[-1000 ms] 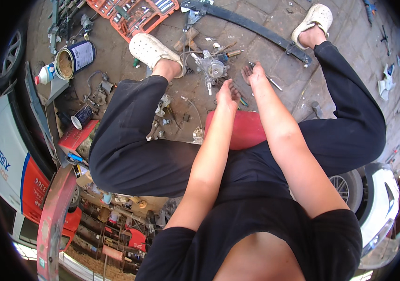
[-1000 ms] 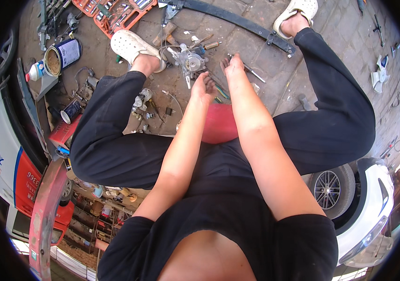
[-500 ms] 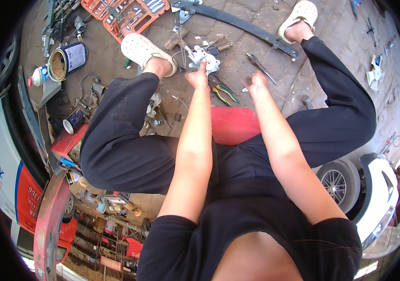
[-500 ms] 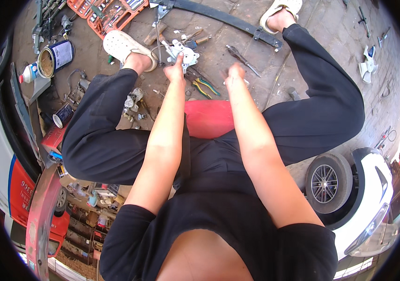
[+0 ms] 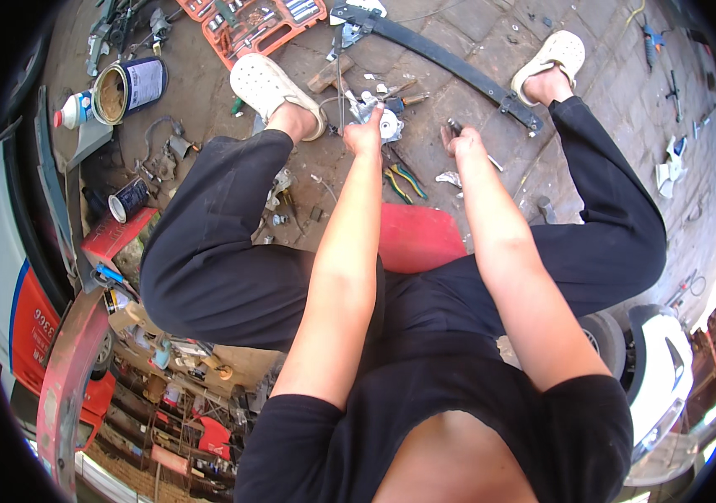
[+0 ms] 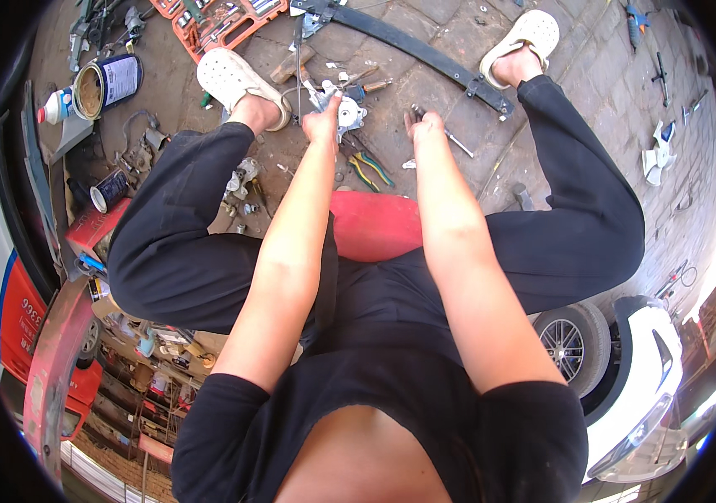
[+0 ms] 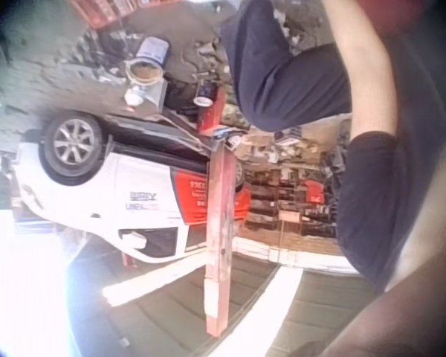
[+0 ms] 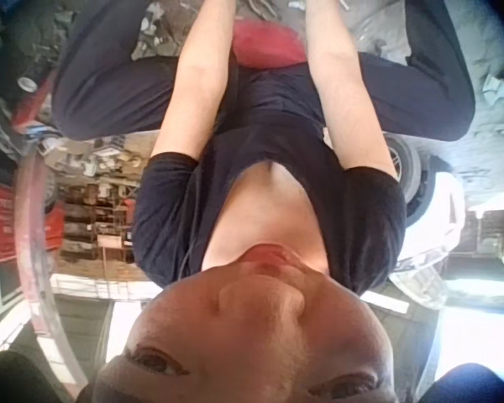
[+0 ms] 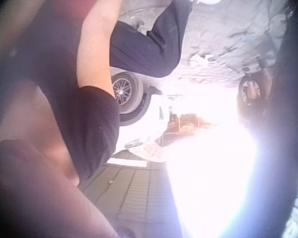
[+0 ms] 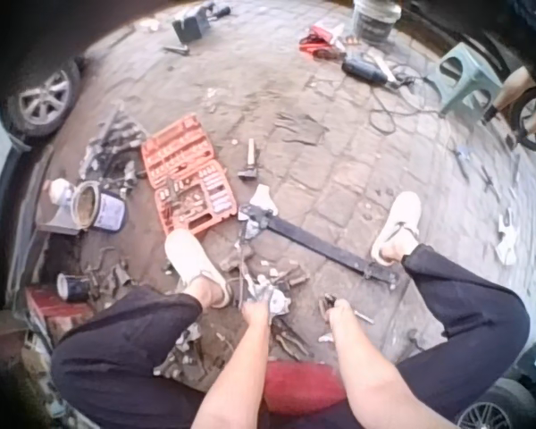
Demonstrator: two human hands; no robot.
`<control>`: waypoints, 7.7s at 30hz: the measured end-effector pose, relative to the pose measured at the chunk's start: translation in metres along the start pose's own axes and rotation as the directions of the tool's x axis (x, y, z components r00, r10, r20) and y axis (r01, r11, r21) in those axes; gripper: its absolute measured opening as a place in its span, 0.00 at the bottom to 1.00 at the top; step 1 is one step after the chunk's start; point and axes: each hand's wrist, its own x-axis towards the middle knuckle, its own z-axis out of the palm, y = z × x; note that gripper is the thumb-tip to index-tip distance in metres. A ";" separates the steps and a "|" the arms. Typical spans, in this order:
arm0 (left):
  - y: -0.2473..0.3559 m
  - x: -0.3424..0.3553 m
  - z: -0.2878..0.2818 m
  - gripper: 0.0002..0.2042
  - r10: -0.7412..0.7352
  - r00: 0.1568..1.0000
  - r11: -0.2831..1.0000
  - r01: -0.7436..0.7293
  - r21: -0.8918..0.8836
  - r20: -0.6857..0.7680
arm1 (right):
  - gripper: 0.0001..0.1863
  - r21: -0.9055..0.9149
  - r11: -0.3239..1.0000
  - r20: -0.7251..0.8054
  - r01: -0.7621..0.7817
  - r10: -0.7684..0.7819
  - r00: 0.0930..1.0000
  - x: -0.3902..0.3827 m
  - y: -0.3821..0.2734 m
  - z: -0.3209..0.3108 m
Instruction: The person sits on a low stool in a cluttered workshop and works on a mechanical assembly, likely a carburetor. They use a screwdriver to manipulate internal components and a brush to clean the part, handling various small tools and parts scattered on the ground.
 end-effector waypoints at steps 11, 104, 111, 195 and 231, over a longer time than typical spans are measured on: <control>0.003 0.014 0.000 0.40 0.078 0.997 0.990 -0.080 0.114 0.018 | 0.11 -0.383 0.769 0.097 0.511 -0.517 0.850 -0.164 0.096 -0.079; -0.032 -0.002 0.010 0.36 -0.032 0.998 0.999 0.030 0.040 0.050 | 0.17 -0.582 -0.297 0.748 0.757 -0.562 0.354 -0.191 0.118 -0.121; -0.025 -0.038 0.015 0.35 -0.031 0.996 0.991 0.041 0.130 -0.080 | 0.19 -0.680 -0.321 0.680 0.660 -0.613 0.402 -0.206 0.138 -0.126; -0.046 0.005 -0.017 0.13 -0.175 0.889 0.830 0.365 -0.423 0.423 | 0.14 -0.734 -0.363 0.622 0.574 -0.022 0.783 -0.172 -0.003 -0.031; -0.065 -0.006 -0.028 0.21 -0.034 0.852 0.932 0.216 -0.291 0.522 | 0.14 -0.456 -0.748 0.763 0.482 -0.051 0.644 -0.188 0.028 -0.038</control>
